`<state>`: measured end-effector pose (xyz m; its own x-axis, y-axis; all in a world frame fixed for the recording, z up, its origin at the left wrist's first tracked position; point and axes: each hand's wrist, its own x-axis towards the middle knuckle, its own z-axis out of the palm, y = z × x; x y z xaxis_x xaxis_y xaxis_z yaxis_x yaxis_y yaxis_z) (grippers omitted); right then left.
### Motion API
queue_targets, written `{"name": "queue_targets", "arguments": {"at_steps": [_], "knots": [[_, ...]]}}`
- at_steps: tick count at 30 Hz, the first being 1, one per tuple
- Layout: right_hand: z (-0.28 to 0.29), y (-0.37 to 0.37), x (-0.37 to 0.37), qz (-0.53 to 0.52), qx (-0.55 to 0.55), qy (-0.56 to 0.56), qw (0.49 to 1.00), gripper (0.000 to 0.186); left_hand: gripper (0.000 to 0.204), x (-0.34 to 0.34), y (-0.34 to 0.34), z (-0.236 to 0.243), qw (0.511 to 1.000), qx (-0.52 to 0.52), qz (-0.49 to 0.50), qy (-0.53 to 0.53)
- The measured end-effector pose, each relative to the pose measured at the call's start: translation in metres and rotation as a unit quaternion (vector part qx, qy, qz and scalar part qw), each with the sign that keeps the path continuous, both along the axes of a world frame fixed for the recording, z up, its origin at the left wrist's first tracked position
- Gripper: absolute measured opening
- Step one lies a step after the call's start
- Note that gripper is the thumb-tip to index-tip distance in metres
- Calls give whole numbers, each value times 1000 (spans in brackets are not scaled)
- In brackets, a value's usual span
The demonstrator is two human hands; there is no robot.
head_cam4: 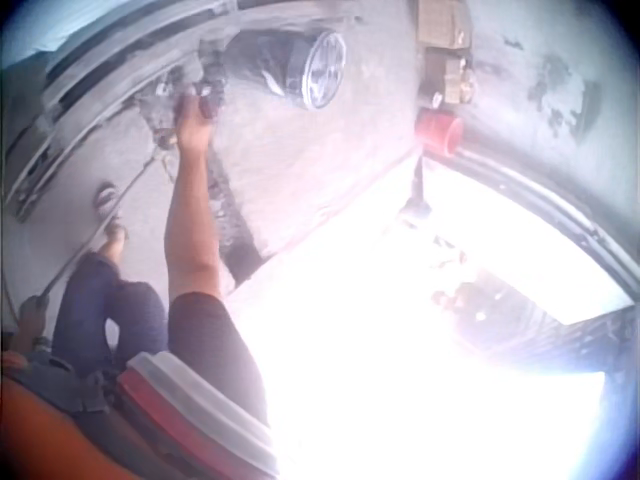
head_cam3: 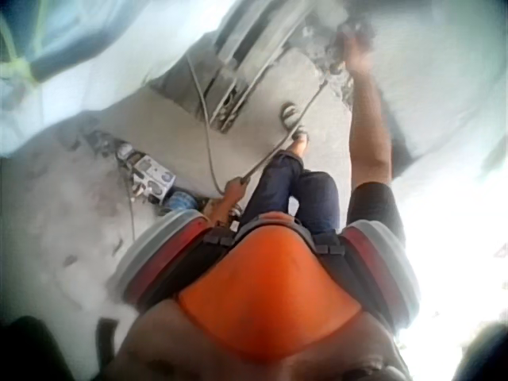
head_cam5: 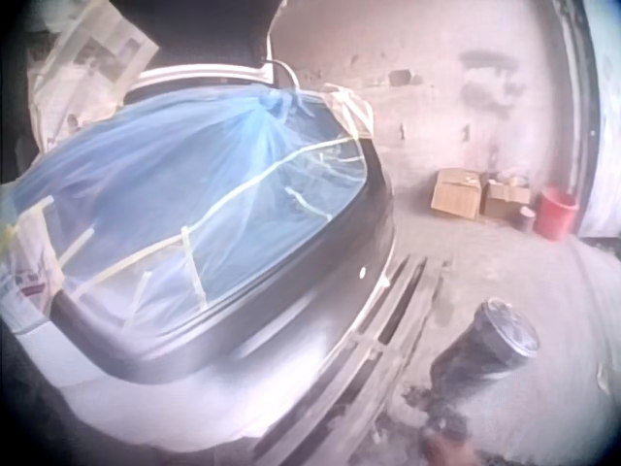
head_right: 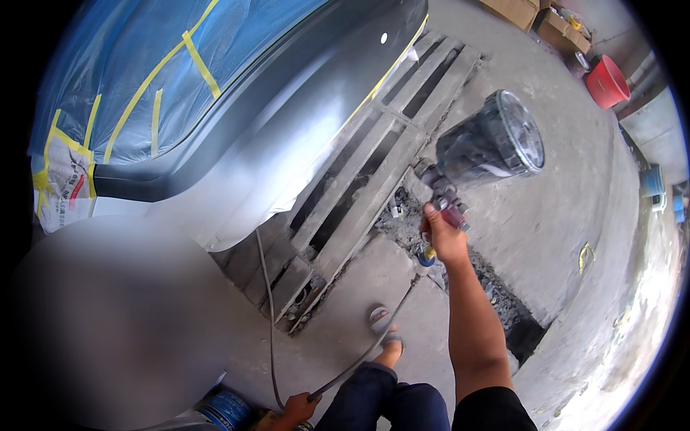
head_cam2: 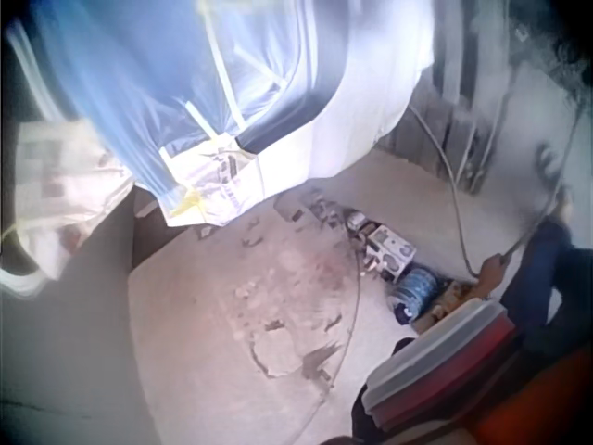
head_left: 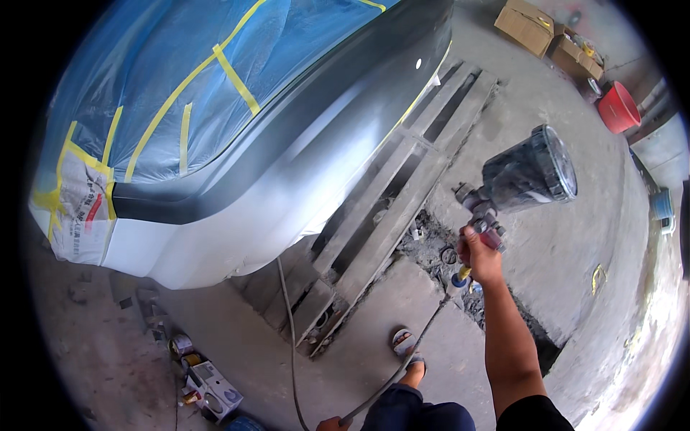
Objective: The person uses a spray gun to apply paint to the rear of a car that is masked with plastic and tape. They move around the vehicle to cover the bumper and trunk area, then briefly adjust the spray gun before continuing to spray the lower sections.
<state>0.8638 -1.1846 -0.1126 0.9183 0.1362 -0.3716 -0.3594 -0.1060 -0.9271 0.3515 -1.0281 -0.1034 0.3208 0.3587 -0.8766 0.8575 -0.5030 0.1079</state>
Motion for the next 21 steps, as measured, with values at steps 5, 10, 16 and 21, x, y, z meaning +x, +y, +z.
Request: {"name": "queue_targets", "arguments": {"at_steps": [5,10,16,21], "knots": [[7,-11,49,-83,22,-43,995,33,51,45,-28,5,999,16,0,-28],[-15,0,21,-1,49,-31,998,23,48,58,-37,3,999,40,-2,-21],[-26,2,-9,288,62,21,955,18,42,95,-48,6,980,187,31,-55],[-98,0,70,252,165,21,953,11,40,150,-87,-12,965,237,85,-72]]}}
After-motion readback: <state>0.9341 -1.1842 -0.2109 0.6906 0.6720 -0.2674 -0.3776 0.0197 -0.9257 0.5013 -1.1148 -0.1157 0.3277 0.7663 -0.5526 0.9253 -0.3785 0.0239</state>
